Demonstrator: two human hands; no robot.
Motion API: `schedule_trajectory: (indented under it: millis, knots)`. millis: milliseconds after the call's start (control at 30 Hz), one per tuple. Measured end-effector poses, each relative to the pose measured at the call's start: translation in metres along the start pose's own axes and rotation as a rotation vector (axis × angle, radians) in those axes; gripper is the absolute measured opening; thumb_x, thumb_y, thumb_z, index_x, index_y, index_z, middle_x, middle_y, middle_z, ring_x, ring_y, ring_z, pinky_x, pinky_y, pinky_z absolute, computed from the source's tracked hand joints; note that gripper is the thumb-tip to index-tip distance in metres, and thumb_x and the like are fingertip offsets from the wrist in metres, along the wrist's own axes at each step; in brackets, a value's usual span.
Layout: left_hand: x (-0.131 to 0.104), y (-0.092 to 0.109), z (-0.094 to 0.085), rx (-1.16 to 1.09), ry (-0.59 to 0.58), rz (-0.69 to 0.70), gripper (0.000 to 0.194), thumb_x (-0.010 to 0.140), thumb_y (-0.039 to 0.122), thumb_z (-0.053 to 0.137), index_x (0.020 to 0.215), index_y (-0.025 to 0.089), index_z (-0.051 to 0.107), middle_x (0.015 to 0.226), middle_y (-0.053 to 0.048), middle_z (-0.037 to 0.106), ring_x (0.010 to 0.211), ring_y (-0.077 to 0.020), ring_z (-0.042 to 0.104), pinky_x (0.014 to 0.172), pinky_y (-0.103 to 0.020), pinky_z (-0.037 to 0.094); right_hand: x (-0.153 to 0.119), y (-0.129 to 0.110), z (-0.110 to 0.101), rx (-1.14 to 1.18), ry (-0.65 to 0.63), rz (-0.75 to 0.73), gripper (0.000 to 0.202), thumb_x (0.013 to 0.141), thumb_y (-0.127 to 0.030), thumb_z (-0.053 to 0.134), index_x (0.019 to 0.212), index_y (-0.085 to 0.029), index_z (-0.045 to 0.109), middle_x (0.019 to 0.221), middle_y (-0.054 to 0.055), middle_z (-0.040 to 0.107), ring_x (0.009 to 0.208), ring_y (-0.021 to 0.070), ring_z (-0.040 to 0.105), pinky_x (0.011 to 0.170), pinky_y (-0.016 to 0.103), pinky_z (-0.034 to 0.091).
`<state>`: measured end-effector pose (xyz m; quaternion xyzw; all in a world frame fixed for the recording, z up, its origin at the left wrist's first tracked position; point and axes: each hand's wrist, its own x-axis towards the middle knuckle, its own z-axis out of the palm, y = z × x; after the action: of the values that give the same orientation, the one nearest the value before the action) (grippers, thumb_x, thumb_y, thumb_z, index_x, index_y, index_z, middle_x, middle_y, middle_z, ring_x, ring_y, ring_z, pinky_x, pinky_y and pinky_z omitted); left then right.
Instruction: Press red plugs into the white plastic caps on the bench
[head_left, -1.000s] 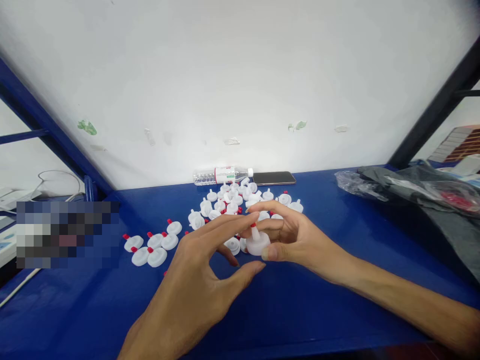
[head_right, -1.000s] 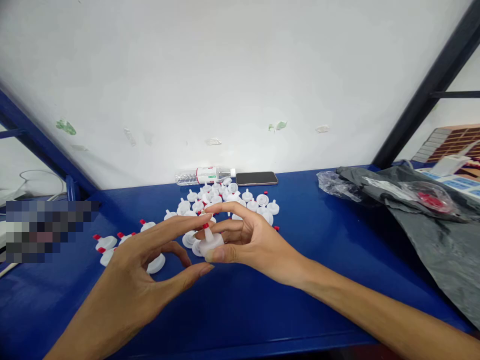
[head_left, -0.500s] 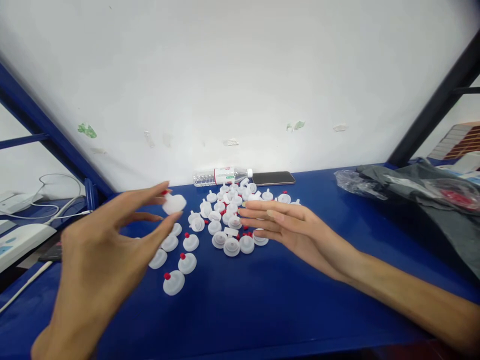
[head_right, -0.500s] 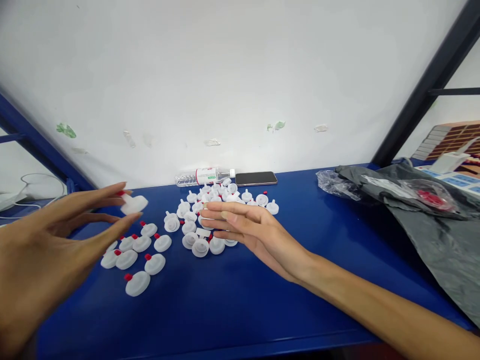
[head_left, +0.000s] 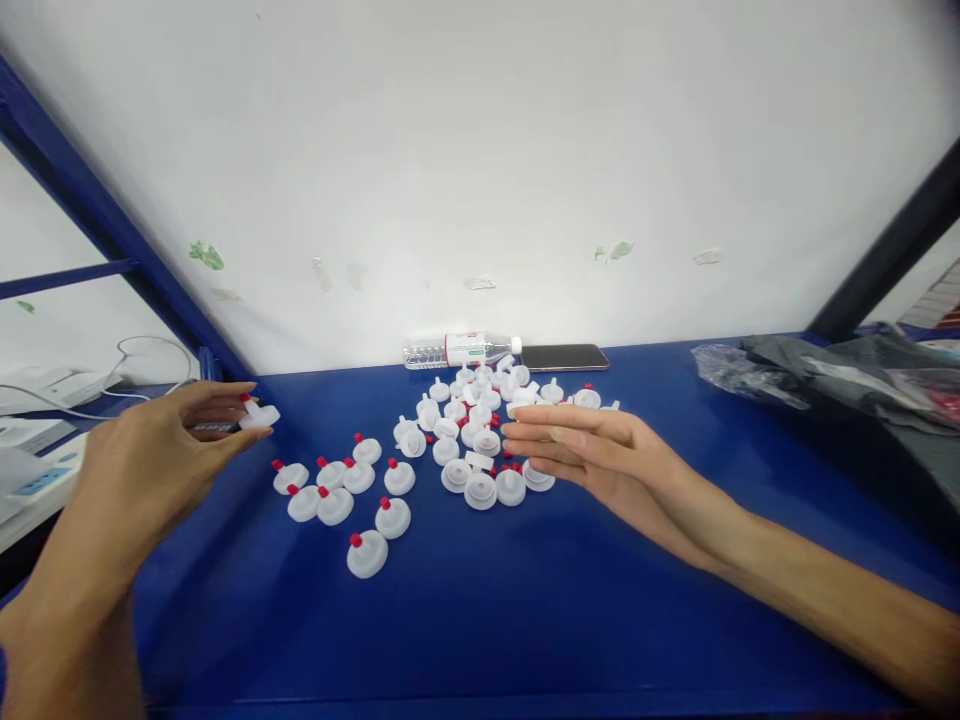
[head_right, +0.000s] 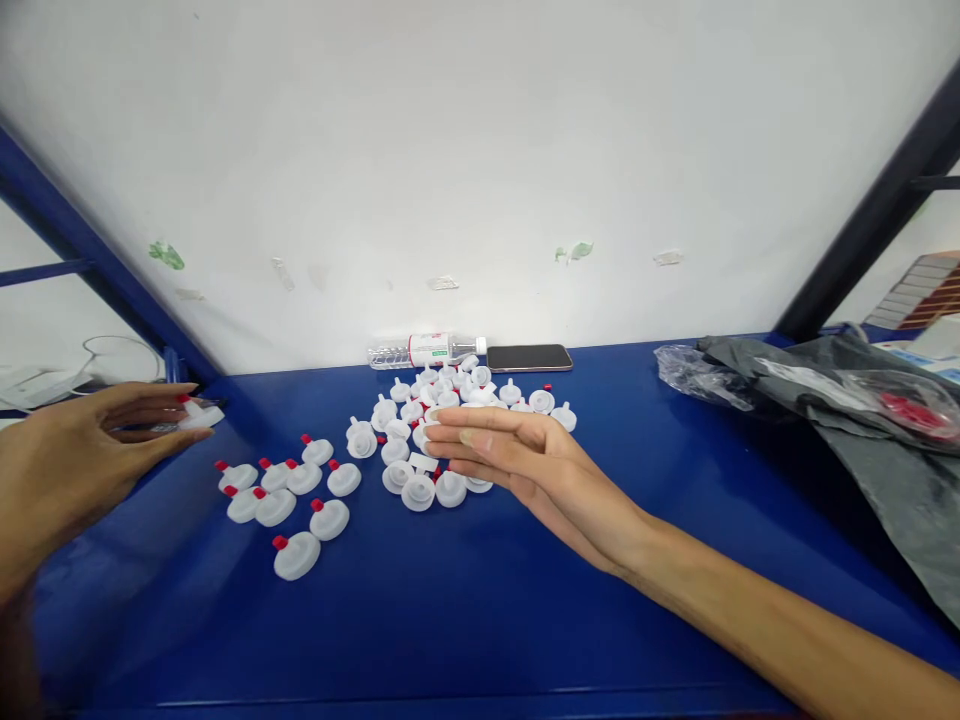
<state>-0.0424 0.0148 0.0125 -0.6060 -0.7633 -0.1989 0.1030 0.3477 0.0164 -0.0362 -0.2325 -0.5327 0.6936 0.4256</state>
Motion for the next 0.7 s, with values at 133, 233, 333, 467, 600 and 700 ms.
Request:
schedule_trajectory:
  millis: [133,233,333,467,600,700]
  knots:
    - [0.006,-0.014,0.016,-0.011,-0.016,-0.030,0.036,0.084,0.054,0.063,0.104,0.025,0.070,0.089,0.006,0.079,0.091,-0.0242,0.075,0.083,-0.031,0.052,0.000,0.001,0.000,-0.019,0.025,0.009,0.030,0.096,-0.036,0.070,0.124,-0.025,0.074,0.130,0.008,0.071,0.128,0.0268,0.062,0.114,0.042,0.047]
    - [0.011,-0.030,0.034,-0.098,-0.093,-0.019,0.028,0.077,0.046,0.069,0.094,0.024,0.070,0.082,0.005,0.079,0.084,-0.0236,0.076,0.081,-0.031,0.054,0.000,0.003,0.000,-0.027,0.034,0.021,0.030,0.095,-0.036,0.072,0.122,-0.025,0.075,0.128,0.009,0.072,0.127,0.0264,0.063,0.113,0.041,0.047]
    - [0.016,-0.045,0.047,-0.254,-0.205,-0.014,0.028,0.071,0.037,0.073,0.095,0.023,0.068,0.080,0.003,0.080,0.081,-0.0235,0.076,0.078,-0.030,0.057,0.000,0.004,0.000,-0.039,0.054,0.039,0.031,0.094,-0.037,0.073,0.122,-0.025,0.073,0.126,0.009,0.073,0.123,0.0261,0.065,0.109,0.041,0.049]
    - [0.019,-0.050,0.051,-0.358,-0.300,-0.027,0.031,0.072,0.033,0.073,0.099,0.020,0.066,0.087,-0.003,0.081,0.085,-0.0253,0.077,0.079,-0.030,0.059,0.001,0.007,0.000,-0.045,0.077,0.045,0.031,0.090,-0.034,0.078,0.119,-0.025,0.069,0.114,0.008,0.076,0.111,0.0231,0.070,0.097,0.037,0.052]
    - [0.019,-0.045,0.046,-0.397,-0.345,-0.036,0.031,0.075,0.032,0.073,0.101,0.020,0.065,0.090,-0.004,0.081,0.088,-0.0256,0.077,0.080,-0.030,0.060,0.002,0.008,-0.001,-0.045,0.084,0.030,0.031,0.086,-0.031,0.083,0.112,-0.025,0.067,0.094,0.003,0.078,0.093,0.0189,0.073,0.088,0.032,0.052]
    - [0.019,-0.043,0.044,-0.411,-0.340,-0.060,0.030,0.073,0.033,0.076,0.099,0.021,0.066,0.086,-0.002,0.081,0.087,-0.0255,0.078,0.079,-0.030,0.060,0.003,0.007,-0.001,-0.043,0.085,0.032,0.032,0.084,-0.031,0.084,0.109,-0.024,0.065,0.088,0.001,0.077,0.086,0.0177,0.073,0.084,0.031,0.051]
